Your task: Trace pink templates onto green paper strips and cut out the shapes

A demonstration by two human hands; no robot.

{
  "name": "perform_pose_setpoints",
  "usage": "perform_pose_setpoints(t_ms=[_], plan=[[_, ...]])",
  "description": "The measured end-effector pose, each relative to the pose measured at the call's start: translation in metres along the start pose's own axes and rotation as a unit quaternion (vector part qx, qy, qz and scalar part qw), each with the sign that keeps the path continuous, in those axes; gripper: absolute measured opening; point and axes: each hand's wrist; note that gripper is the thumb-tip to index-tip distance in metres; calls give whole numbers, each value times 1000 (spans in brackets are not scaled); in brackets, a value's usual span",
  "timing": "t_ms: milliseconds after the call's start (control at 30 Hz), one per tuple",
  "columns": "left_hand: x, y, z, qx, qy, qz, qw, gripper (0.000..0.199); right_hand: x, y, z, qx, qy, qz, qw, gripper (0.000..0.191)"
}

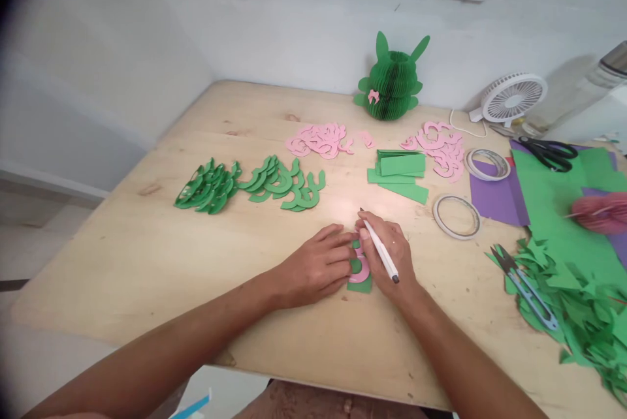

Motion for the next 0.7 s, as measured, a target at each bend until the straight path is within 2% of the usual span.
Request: perform_pose_setpoints(t_ms=[700], plan=[[8, 4, 4, -8, 54, -7, 998, 16, 1, -1, -3, -8, 1, 15, 1000, 27]])
Point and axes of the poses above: each hand's wrist, its own y-axis away from the middle knuckle, its own x-axis out of the palm, z = x × y, and after that the axes turned 13 degrees about y, right-handed
